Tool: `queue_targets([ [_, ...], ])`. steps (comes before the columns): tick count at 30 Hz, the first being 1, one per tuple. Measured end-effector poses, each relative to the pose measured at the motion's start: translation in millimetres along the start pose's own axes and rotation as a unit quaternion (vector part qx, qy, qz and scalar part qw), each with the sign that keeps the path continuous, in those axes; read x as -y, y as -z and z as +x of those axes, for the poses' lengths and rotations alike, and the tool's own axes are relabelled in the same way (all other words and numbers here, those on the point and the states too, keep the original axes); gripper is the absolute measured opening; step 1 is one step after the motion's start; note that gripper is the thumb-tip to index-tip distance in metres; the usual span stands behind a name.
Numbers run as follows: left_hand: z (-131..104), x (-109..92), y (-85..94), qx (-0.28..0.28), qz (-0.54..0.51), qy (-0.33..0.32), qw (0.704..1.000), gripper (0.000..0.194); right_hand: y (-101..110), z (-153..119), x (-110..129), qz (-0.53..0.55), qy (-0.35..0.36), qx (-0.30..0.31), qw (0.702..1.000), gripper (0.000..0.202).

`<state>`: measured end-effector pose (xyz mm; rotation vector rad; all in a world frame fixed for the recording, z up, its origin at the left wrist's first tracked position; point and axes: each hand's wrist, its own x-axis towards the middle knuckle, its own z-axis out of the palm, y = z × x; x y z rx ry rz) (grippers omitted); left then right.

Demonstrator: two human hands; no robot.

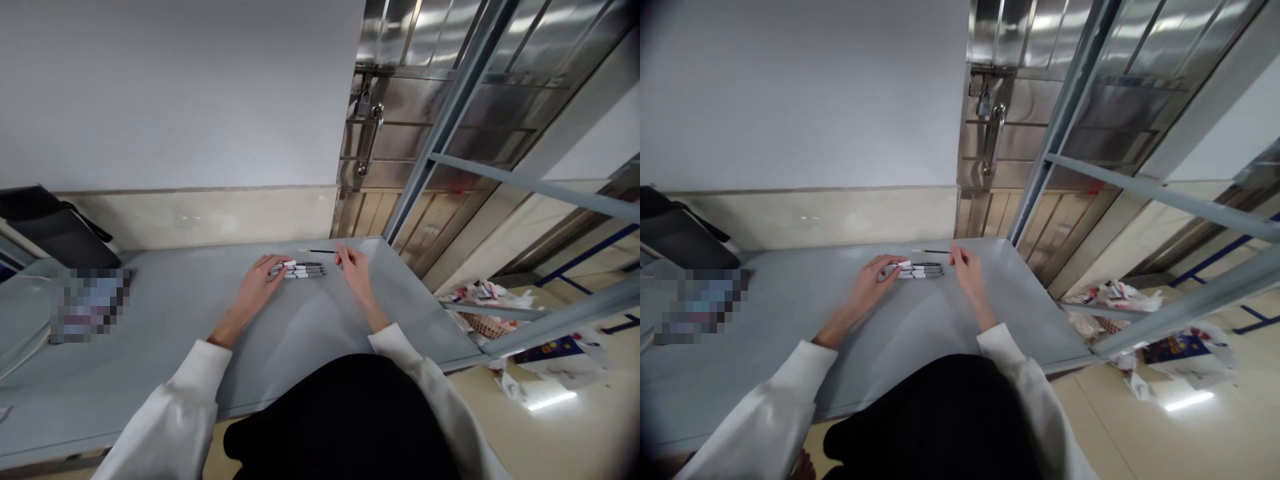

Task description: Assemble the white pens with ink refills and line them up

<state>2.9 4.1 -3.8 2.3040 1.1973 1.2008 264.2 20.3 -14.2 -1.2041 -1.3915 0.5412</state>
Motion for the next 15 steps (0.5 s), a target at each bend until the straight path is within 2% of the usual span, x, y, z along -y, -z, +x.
queue_targets([
  [4, -0.8, -0.1, 0.7, -0.001, 0.0, 0.012, 1.0, 0.023, 0.7, 1.2, -3.1, 0.008, -0.018, 0.004, 1.0, 0.062],
  [12, -2.7, 0.5, 0.2, -0.005, -0.01, 0.024, 1.0, 0.023, -3.2, 4.2, -5.9, 0.013, 0.013, 0.046, 0.999, 0.049],
  [15, -3.0, -1.2, 0.9, -0.006, -0.017, 0.031, 0.999, 0.023, -3.9, 3.6, -5.7, 0.002, 0.028, 0.044, 0.999, 0.047],
])
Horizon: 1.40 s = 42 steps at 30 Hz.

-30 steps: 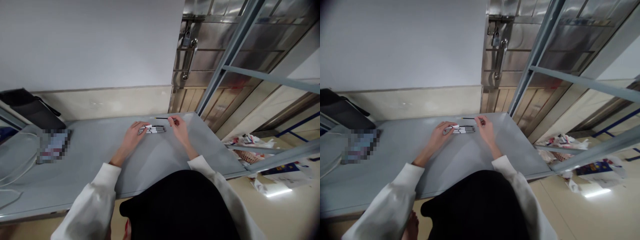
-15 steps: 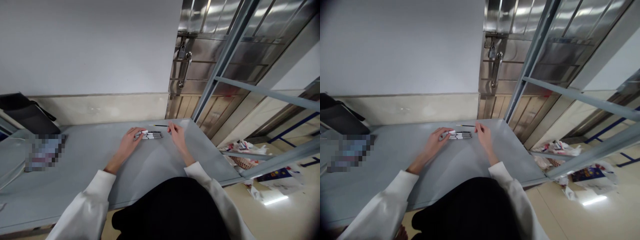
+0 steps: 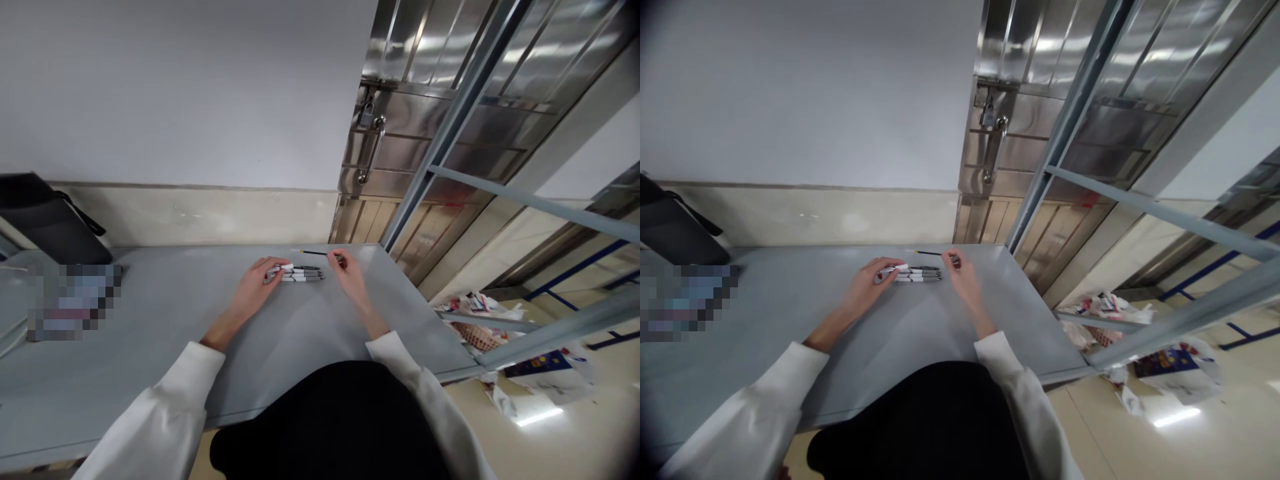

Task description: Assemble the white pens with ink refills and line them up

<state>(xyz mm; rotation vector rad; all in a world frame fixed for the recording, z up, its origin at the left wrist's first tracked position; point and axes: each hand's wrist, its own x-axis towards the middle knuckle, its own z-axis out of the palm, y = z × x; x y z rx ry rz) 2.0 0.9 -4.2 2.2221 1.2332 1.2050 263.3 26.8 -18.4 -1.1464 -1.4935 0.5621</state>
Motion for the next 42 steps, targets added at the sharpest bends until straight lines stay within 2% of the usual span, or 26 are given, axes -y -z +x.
queue_targets([
  [8, 0, 6, -0.3, -0.015, 0.005, 0.004, 1.0, 0.023, 3, -1, 2, 0.003, -0.003, -0.002, 1.0, 0.037],
  [13, 1, 10, -0.9, -0.032, -0.005, 0.015, 0.999, 0.023, 4, -1, 3, 0.025, -0.017, 0.009, 1.0, 0.047],
  [18, 3, 9, -2.7, -0.034, -0.085, 0.09, 0.992, 0.024, 4, -1, 4, 0.005, -0.031, 0.015, 0.999, 0.059],
  [21, 4, 8, -3.6, -0.026, -0.123, 0.113, 0.986, 0.027, 4, -1, 5, 0.004, -0.046, 0.02, 0.999, 0.063],
  [35, 3, 11, -5.1, 0.001, -0.146, 0.128, 0.981, 0.031, 4, -1, 8, 0.001, -0.075, 0.026, 0.997, 0.068],
  [38, 3, 7, -4.6, 0.007, -0.141, 0.122, 0.982, 0.032, 3, -3, 13, -0.013, -0.063, 0.045, 0.997, 0.066],
  [42, 2, 3, -5.5, 0.016, -0.144, 0.114, 0.983, 0.029, -3, -8, 21, -0.03, -0.033, 0.099, 0.994, 0.057],
])
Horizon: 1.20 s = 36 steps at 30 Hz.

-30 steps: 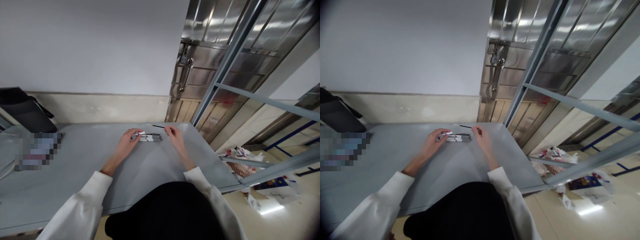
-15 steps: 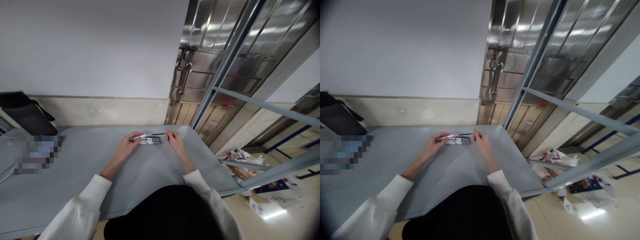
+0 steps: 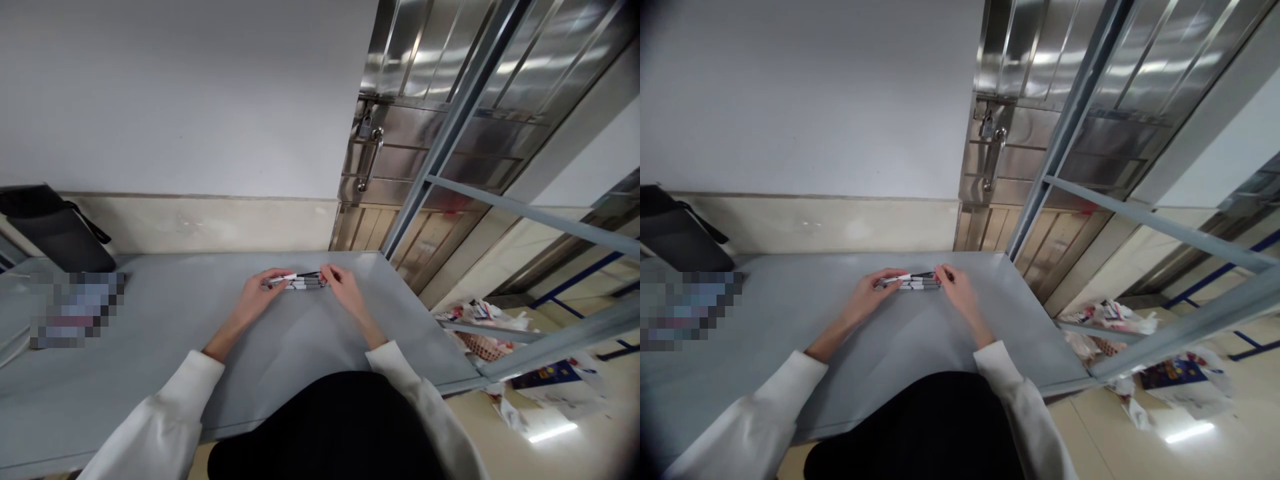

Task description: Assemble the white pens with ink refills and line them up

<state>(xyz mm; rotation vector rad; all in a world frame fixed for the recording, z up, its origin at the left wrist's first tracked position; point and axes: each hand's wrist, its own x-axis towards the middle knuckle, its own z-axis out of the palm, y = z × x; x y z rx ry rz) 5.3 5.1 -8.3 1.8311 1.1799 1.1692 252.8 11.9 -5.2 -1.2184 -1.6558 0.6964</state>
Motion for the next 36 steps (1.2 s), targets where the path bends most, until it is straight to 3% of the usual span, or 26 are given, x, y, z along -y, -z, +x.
queue_targets([
  [7, -2, 1, -3.5, 0.013, -0.015, 0.0, 1.0, 0.027, -10, -1, -3, -0.003, 0.006, 0.051, 0.999, 0.049],
  [15, -2, 2, -3.7, 0.01, -0.006, 0.006, 1.0, 0.028, -14, 0, -10, 0.045, -0.024, 0.061, 0.997, 0.059],
  [18, -1, 6, -3.8, 0.001, -0.001, 0.005, 1.0, 0.027, -13, 2, -15, 0.084, -0.047, 0.043, 0.994, 0.061],
  [24, -1, 5, -2.5, -0.03, 0.025, 0.006, 0.999, 0.027, -5, 9, -25, 0.091, -0.018, -0.045, 0.995, 0.024],
  [36, -1, 4, -3.7, -0.016, 0.014, 0.013, 1.0, 0.028, -6, 11, -25, 0.143, -0.008, -0.063, 0.988, 0.024],
])
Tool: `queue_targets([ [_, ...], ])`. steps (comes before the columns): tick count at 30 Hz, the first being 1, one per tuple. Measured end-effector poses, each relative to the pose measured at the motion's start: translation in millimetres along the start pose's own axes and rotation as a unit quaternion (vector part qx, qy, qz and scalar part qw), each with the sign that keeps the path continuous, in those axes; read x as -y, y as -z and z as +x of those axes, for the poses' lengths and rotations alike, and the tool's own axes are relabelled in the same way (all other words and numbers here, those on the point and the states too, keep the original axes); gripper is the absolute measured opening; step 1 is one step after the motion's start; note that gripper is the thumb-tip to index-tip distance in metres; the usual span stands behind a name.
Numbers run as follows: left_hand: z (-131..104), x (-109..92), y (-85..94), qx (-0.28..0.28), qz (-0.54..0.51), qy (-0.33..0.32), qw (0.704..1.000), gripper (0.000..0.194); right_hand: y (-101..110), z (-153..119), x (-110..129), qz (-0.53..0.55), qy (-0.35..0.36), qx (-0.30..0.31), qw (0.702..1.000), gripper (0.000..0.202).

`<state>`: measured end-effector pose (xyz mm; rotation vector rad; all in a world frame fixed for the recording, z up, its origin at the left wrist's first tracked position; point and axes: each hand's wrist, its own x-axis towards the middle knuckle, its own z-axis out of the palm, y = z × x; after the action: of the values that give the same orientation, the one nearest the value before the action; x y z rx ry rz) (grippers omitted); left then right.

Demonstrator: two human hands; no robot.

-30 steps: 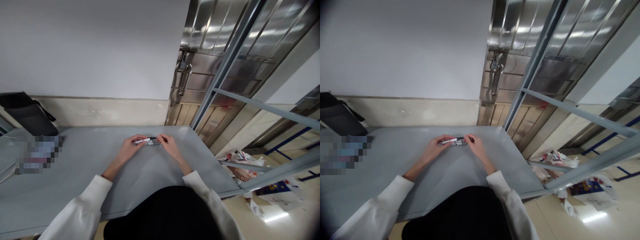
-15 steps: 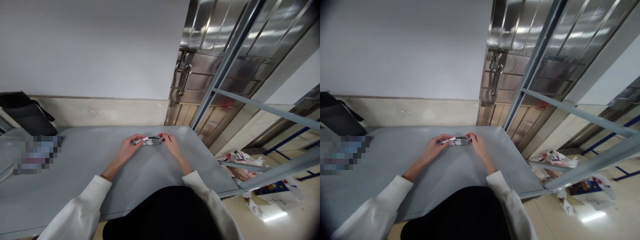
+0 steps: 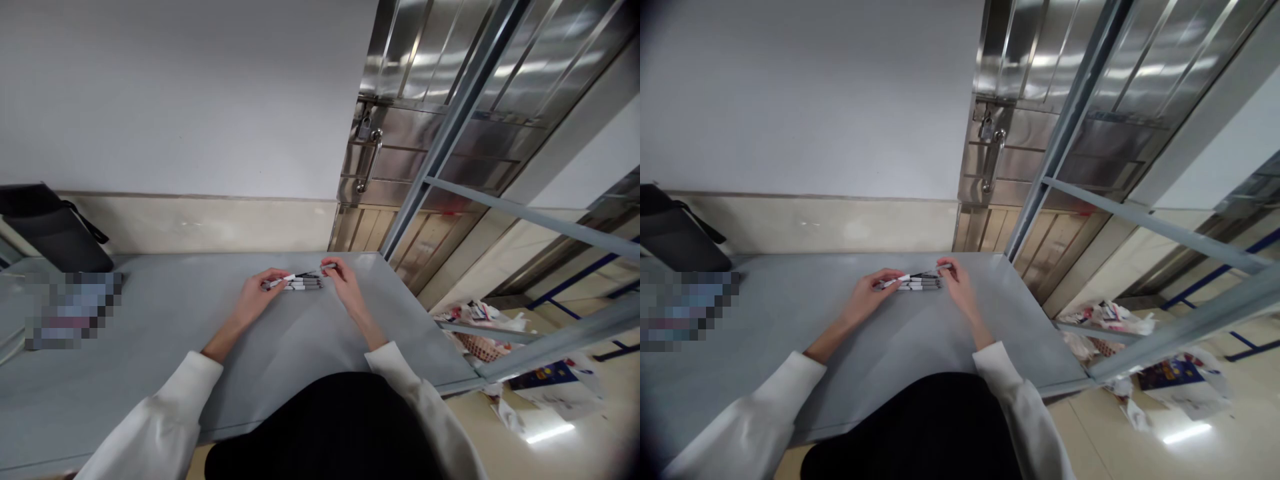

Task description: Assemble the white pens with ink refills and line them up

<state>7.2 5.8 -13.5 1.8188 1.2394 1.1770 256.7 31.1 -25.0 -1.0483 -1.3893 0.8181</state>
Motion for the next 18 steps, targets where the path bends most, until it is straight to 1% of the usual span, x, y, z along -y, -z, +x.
queue_targets([
  [5, -0.9, -0.8, -0.2, 0.006, 0.0, 0.008, 1.0, 0.03, 0.2, -1.2, 1.4, -0.017, -0.009, 0.011, 1.0, 0.024],
  [10, -0.6, 1.7, -0.2, 0.006, 0.003, -0.004, 1.0, 0.029, 0.4, -2.5, 3.2, -0.031, -0.007, 0.026, 0.999, 0.022],
  [18, -1.0, -1.5, 0.9, 0.005, 0.007, -0.002, 1.0, 0.028, 0.9, -3.0, 7.1, -0.066, -0.022, 0.038, 0.997, 0.022],
])
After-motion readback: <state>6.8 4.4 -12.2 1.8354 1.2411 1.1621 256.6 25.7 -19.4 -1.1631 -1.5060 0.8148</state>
